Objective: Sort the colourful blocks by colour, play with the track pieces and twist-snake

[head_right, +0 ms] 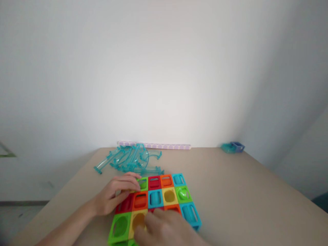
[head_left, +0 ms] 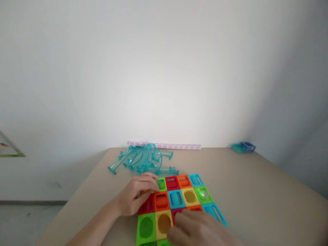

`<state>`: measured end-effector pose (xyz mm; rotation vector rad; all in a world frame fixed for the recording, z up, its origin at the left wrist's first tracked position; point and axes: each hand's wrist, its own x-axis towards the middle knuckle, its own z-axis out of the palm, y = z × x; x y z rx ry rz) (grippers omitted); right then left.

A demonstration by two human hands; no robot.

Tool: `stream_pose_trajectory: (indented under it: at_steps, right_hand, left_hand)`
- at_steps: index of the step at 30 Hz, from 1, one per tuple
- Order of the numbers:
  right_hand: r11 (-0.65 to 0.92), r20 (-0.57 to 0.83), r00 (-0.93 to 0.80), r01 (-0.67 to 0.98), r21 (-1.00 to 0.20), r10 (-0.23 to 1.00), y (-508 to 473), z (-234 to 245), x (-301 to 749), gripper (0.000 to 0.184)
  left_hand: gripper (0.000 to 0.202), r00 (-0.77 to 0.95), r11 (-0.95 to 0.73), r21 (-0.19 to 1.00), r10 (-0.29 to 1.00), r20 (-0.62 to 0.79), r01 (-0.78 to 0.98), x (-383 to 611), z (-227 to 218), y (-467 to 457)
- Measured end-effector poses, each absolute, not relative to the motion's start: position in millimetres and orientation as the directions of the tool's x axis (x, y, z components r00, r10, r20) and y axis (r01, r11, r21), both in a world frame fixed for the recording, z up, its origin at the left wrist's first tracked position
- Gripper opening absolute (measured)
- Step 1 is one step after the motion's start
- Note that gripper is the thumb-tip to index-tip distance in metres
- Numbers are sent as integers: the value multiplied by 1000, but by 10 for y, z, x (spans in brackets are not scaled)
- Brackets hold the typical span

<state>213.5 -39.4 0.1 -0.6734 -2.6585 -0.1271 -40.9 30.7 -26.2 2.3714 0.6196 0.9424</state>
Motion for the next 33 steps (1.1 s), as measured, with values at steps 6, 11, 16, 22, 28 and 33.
stream_pose_trajectory:
  at_steps: [6,11,16,22,28,33]
  right_hand:
    - [355,374,-46,440,-825,926,386,-278,2763,42]
    - [187,139,-211,226,-956,968,504,-545,2701,47]
    - [253,172,-314,242,-937,934,432,-461,2611,36]
    - [314,216,-367,233,-920,905,425,-481,2640,34]
    - [342,243,-379,219,-914,893,436,-479,2610,32]
    - [349,258,-396,175,-921,881,385,-506,2553,28]
  left_hand:
    - [31,530,-721,650,658,535,240,-398,-369,296]
    - [32,481,-656,710,723,495,255,-369,-397,282]
    - [31,91,-582,649,774,626,490,-534,-492,445]
    - [28,-359,-142,659,744,563,739,-895,-539,723]
    - [48,-577,206,671,717,392,712,-1241,-589,922]
    - [40,-497,162,702,813,303,694,-1180,-727,1030]
